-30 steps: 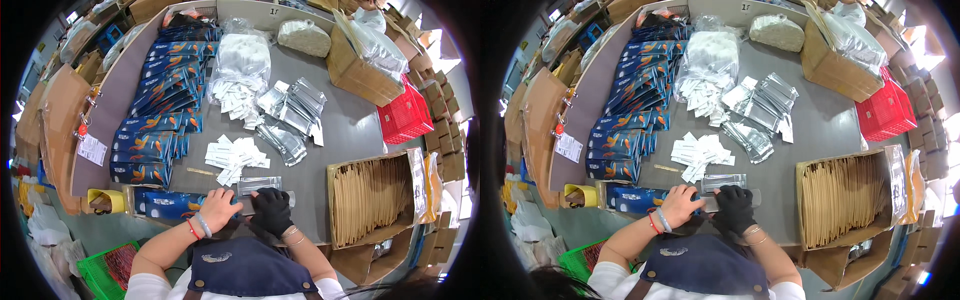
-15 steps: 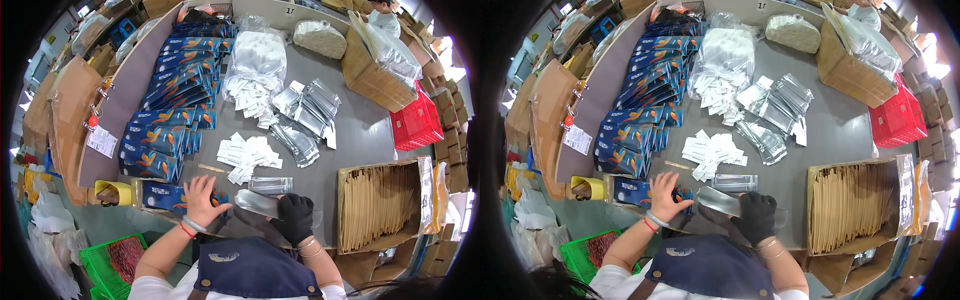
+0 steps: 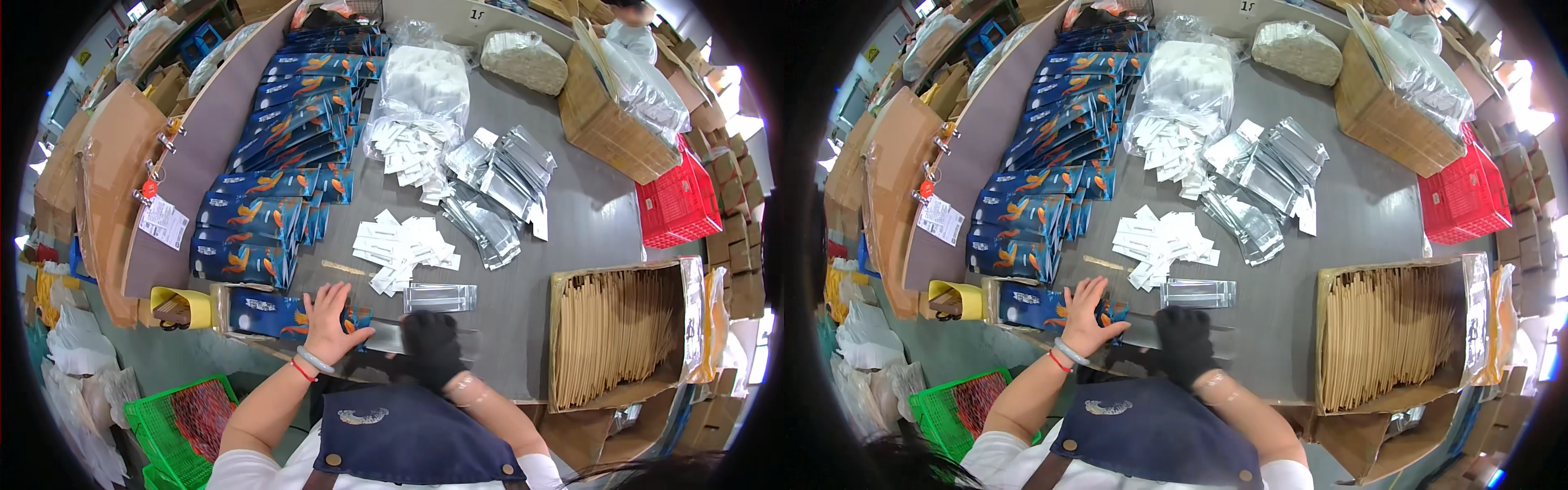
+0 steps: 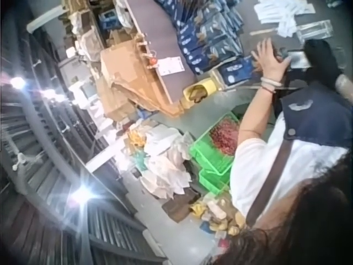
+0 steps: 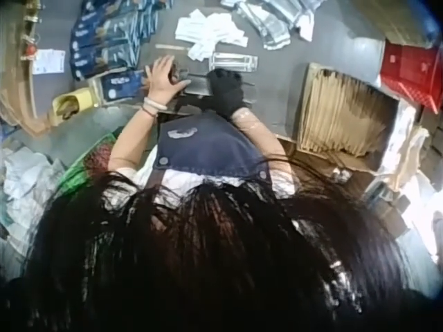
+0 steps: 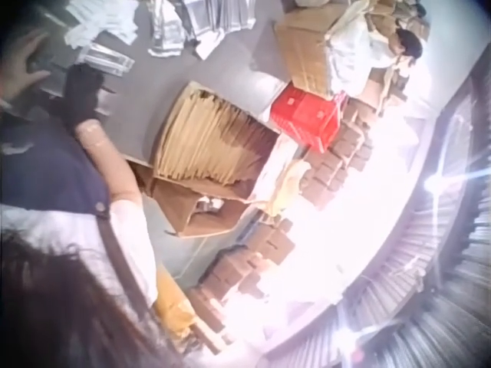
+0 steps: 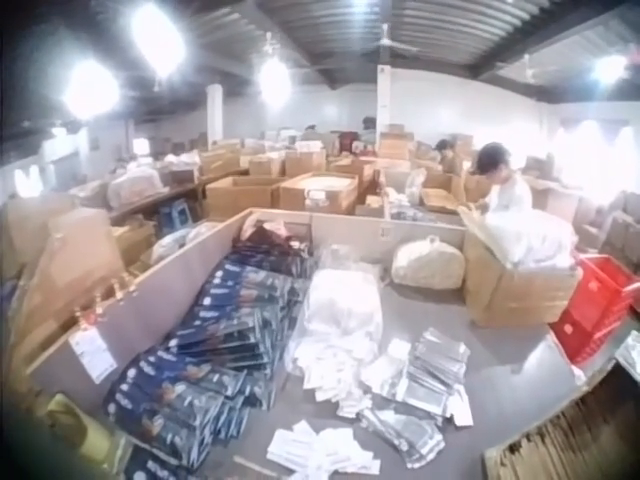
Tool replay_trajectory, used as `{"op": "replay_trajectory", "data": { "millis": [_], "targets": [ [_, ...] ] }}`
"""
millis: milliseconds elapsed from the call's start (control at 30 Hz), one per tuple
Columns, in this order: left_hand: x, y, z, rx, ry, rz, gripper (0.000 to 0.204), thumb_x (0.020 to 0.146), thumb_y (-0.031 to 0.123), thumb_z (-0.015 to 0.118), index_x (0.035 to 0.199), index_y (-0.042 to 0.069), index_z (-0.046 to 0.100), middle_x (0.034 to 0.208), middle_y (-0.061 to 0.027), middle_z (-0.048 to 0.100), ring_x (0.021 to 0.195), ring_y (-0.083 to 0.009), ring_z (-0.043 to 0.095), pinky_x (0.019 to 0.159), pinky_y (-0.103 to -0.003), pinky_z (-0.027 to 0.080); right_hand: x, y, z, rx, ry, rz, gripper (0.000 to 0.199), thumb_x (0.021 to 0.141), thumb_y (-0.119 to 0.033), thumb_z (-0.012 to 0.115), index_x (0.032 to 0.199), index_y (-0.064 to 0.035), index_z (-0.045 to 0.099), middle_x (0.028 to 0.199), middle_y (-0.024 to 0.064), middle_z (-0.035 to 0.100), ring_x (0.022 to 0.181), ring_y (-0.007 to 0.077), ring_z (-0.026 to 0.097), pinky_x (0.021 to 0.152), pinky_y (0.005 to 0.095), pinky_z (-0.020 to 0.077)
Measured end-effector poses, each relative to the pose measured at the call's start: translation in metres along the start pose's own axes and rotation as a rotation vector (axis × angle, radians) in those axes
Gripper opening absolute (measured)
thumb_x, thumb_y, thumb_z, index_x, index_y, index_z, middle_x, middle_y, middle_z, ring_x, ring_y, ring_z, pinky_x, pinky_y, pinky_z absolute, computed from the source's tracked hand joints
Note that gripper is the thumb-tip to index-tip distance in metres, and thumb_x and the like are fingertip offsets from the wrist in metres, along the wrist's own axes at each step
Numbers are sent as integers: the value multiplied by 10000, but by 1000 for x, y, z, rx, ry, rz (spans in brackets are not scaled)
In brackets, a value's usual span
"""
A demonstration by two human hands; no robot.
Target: Pack small white components into plastic sleeves and then into a blue box using sticks for counting and manipulation.
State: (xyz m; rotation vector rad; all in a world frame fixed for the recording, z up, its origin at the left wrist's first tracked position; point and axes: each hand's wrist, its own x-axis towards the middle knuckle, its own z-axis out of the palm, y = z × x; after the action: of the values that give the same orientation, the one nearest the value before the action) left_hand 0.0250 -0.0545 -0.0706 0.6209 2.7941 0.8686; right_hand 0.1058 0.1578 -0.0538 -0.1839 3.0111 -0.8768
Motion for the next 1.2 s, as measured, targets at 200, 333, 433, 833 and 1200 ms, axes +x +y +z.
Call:
{"op": "replay_trajectory", "data": {
  "millis": [200,333,433,833,1200],
  "targets": [
    [57,-3,-7,-94,-117,74,616,743,297,772,1263,52,552,1306,-130,540,1221,-340,481,1065,-548,279,-6,19,-22,126,170,-39,603,680,-408,798,1187,-146,602,1177,87,563,1124,307,506,965,468,356],
    [112,-15,15,128,100,314,393,760,205,742,1118,82,634,1111,-87,595,1051,-297,548,942,-436,387,-52,72,-69,-111,396,236,424,717,-160,785,1095,-62,619,1091,135,622,1069,332,565,916,430,444],
    [127,-16,17,260,72,369,285,762,183,734,1029,114,661,1007,-48,607,978,-256,563,870,-398,407,-124,129,-92,-138,738,493,289,794,-100,721,1047,-15,609,1033,121,613,1000,274,576,918,367,452],
    [85,62,46,162,-96,476,178,720,207,766,826,129,646,888,-41,591,883,-259,559,758,-398,443,-242,221,-134,-453,550,1062,166,826,-132,622,910,4,577,951,194,586,937,384,561,833,454,454],
    [86,70,47,134,-224,411,273,690,217,802,862,98,627,794,-81,622,793,-277,617,718,-414,472,-245,214,-134,-430,868,1071,202,951,-158,495,1045,11,553,975,171,604,936,333,582,833,429,459]
  ]
}}
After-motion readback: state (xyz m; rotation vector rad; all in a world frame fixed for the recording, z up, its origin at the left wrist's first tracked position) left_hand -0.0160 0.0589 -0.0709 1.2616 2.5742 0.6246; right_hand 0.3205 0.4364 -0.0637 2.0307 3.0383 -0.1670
